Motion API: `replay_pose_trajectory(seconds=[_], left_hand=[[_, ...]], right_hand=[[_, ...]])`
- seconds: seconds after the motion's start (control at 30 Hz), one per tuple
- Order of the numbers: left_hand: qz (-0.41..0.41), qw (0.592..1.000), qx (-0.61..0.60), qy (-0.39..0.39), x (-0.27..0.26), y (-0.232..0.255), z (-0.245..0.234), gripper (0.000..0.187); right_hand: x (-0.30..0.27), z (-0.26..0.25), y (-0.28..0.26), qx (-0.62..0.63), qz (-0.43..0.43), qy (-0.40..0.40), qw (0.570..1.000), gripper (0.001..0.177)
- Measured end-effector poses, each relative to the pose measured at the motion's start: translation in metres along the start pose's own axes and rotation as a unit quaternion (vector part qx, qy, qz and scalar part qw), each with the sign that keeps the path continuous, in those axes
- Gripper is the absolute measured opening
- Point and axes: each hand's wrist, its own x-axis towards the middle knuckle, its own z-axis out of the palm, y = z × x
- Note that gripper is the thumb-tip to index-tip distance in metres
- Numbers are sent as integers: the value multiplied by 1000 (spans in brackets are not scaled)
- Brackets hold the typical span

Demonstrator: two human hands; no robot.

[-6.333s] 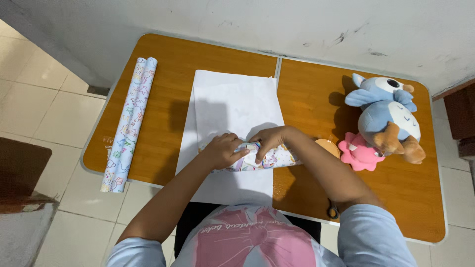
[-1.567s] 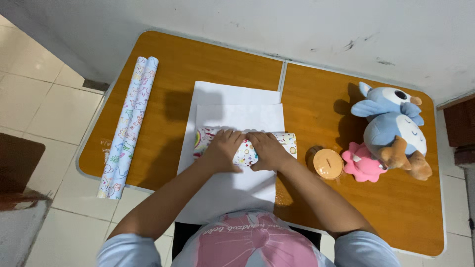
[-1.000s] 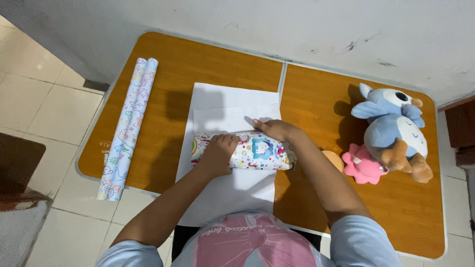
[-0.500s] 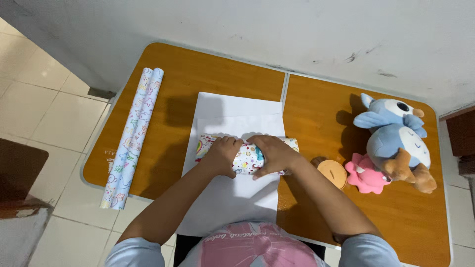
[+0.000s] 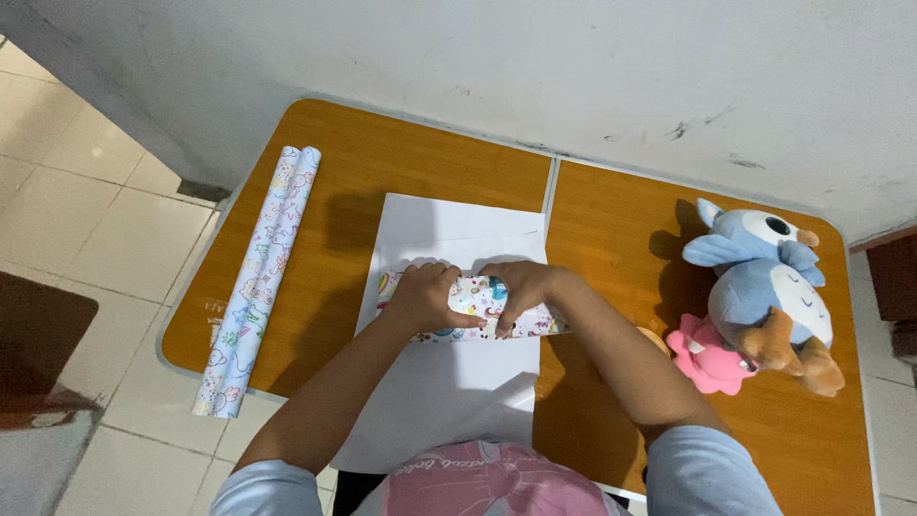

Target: The person wraps a small blue stuffed toy in patterned wrapping paper on a wooden table. They fold the paper around the toy, smooth the edges, and secure the package with adhesive tape. Scissors and a roll of tape are visible on the table but not used in the clip.

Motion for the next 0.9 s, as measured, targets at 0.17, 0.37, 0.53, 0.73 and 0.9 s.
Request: replay_pose_trajectory(seconds=[0.17,0.37,0.53,0.73,0.9], left_hand=[[13,999,26,-41,0,2,-2,97],[14,999,1,-52,-12,4,-9,107],[13,993,69,-90,-10,0,-10,111],[9,991,17,-134,3,-8,-20,108],[36,983,62,-171,5,1,-19,105]], right_hand=[[33,-26,32,8,40,73,996,78],[59,-19,46,-142,60,146,977,65],[60,-20,46,-148,58,130,979,57],[63,-13,53,-97,31,185,977,57],[61,-11,52,-89,66,161,981,57]])
